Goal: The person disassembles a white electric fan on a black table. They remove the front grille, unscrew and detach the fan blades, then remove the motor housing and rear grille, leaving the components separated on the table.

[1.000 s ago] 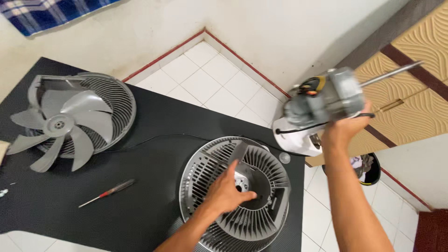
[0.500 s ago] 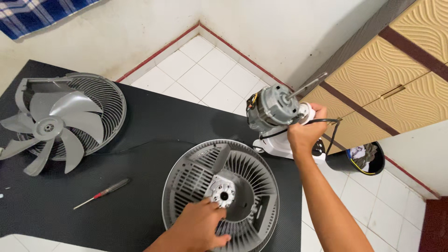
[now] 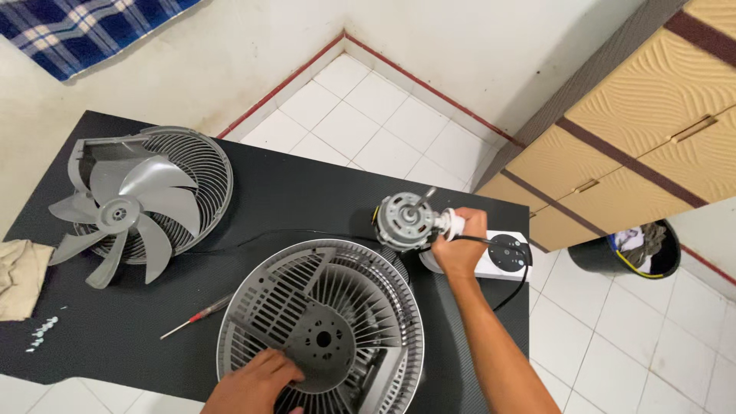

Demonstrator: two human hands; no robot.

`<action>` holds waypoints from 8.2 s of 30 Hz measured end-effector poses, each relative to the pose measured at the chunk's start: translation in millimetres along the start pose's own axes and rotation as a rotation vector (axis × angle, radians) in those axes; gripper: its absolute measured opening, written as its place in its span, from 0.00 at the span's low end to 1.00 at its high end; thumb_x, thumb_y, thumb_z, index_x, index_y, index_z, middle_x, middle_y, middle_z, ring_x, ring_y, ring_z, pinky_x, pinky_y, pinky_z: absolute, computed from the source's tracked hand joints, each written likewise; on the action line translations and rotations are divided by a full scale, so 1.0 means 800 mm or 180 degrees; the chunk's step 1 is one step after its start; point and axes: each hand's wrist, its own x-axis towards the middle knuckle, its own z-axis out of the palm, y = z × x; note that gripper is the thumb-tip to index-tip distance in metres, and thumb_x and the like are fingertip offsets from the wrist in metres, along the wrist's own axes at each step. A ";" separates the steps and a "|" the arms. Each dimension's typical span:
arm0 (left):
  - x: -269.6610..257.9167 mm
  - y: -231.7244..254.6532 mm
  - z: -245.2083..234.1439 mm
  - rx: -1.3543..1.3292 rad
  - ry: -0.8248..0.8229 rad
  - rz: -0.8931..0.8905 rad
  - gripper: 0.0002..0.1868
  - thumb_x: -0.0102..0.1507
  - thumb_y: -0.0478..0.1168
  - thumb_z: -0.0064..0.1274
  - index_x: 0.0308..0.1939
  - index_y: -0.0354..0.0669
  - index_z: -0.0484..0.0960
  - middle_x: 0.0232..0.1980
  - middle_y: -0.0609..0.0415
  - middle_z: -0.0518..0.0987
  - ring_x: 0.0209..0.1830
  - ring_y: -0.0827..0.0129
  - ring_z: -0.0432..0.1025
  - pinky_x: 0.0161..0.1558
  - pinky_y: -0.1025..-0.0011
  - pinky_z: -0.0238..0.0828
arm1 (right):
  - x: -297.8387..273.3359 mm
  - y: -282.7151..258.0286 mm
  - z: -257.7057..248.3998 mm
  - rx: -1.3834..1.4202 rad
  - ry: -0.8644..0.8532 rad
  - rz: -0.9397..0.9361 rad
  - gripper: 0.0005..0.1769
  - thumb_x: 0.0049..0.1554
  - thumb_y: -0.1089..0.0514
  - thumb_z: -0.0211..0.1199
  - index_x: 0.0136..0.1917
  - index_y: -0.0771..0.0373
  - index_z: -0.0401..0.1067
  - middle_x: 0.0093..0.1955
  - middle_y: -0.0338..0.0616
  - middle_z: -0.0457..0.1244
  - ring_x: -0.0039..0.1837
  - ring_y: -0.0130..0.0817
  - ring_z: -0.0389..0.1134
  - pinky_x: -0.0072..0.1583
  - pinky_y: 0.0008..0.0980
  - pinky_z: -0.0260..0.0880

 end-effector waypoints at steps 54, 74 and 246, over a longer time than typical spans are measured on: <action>0.073 -0.146 0.168 0.0254 0.1552 0.1430 0.11 0.68 0.44 0.46 0.43 0.47 0.84 0.46 0.54 0.83 0.62 0.59 0.71 0.60 0.61 0.68 | 0.038 0.106 0.133 -0.1364 -0.3300 0.1788 0.37 0.39 0.47 0.73 0.61 0.60 0.73 0.55 0.57 0.70 0.60 0.53 0.71 0.61 0.43 0.69; -0.042 0.041 -0.119 -0.0846 -0.0743 -0.0417 0.36 0.57 0.62 0.59 0.67 0.56 0.73 0.66 0.58 0.73 0.72 0.68 0.66 0.70 0.63 0.63 | 0.017 0.122 0.123 -0.1149 -0.2967 0.1812 0.52 0.44 0.46 0.73 0.77 0.61 0.56 0.67 0.61 0.64 0.69 0.52 0.66 0.68 0.41 0.66; -0.113 -0.309 0.012 -0.4978 0.2829 0.0727 0.18 0.64 0.31 0.49 0.58 0.35 0.70 0.50 0.49 0.81 0.50 0.70 0.78 0.52 0.74 0.76 | -0.370 -0.371 -0.062 -0.0481 -0.1965 0.1726 0.73 0.39 0.46 0.80 0.81 0.64 0.33 0.80 0.62 0.46 0.77 0.54 0.55 0.70 0.42 0.63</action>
